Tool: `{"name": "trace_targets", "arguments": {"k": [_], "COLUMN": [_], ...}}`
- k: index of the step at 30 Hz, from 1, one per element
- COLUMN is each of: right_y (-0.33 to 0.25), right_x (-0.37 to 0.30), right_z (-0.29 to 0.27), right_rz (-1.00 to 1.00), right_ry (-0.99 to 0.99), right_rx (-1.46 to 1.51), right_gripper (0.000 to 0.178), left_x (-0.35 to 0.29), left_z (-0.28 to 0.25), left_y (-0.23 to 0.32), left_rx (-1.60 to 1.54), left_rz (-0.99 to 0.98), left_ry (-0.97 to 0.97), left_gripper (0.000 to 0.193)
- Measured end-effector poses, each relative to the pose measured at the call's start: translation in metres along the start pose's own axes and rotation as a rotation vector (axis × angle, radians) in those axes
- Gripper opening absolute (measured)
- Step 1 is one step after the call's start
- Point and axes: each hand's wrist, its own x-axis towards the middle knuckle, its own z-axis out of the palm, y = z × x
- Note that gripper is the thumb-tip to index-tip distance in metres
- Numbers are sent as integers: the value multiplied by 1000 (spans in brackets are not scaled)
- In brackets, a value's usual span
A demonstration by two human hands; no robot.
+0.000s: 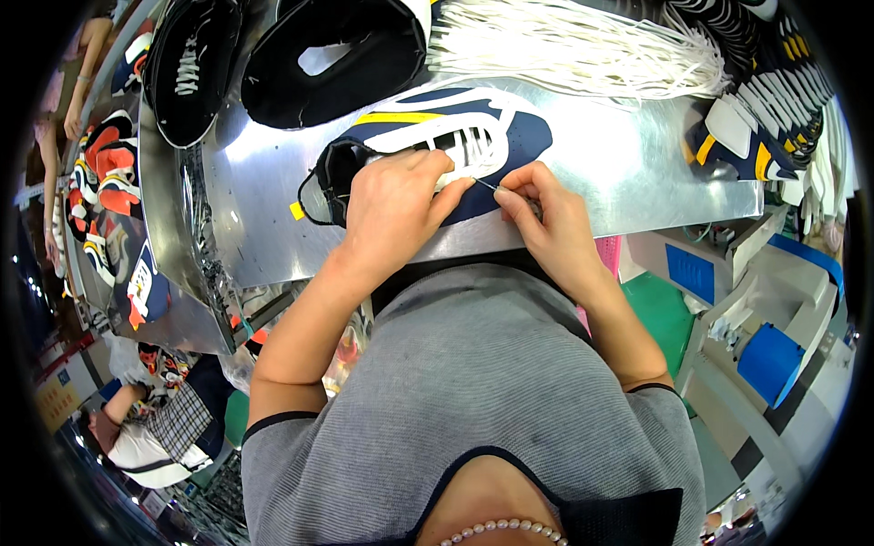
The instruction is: The person laces a shoe by threading a white lace through the eyelets of a blue and yellow sneaker, pulling it tight and tucking the ends inside before moving it to a pile.
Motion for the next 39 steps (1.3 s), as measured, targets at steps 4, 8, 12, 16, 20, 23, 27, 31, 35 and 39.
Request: {"name": "trace_targets", "arguments": {"k": [4, 8, 12, 16, 20, 23, 27, 31, 35, 39], "right_y": [0, -5, 6, 0, -39, -46, -37, -32, -59, -108], "right_x": [4, 14, 2, -18, 5, 21, 25, 46, 65, 53], "right_z": [3, 33, 16, -64, -34, 2, 11, 10, -30, -148], "right_rz": [41, 106, -38, -47, -573, -676, -445, -339, -240, -778], "right_ry": [-7, 77, -34, 99, 89, -69, -143, -184, -39, 318], "right_rx": [78, 199, 78, -157, -21, -503, -729, -233, 181, 345], "right_gripper": [17, 18, 20, 20, 23, 18, 16, 17, 17, 22], "left_x": [0, -12, -21, -30, -31, -33, -40, -35, -29, -23], "left_z": [0, 3, -3, -11, -4, -6, -9, -6, -8, -6], "left_y": [1, 1, 9, 5, 8, 3, 2, -2, -4, -1], "left_rx": [-58, -103, 8, 211, 250, 249, 239, 212, 121, 69], "left_rz": [65, 100, 97, 209, 306, 363, 332, 358, 323, 317], "left_ry": [-13, -15, -12, 74, 181, 247, 206, 231, 116, 56], "left_gripper": [23, 21, 20, 19, 17, 16, 17, 16, 18, 20]}}
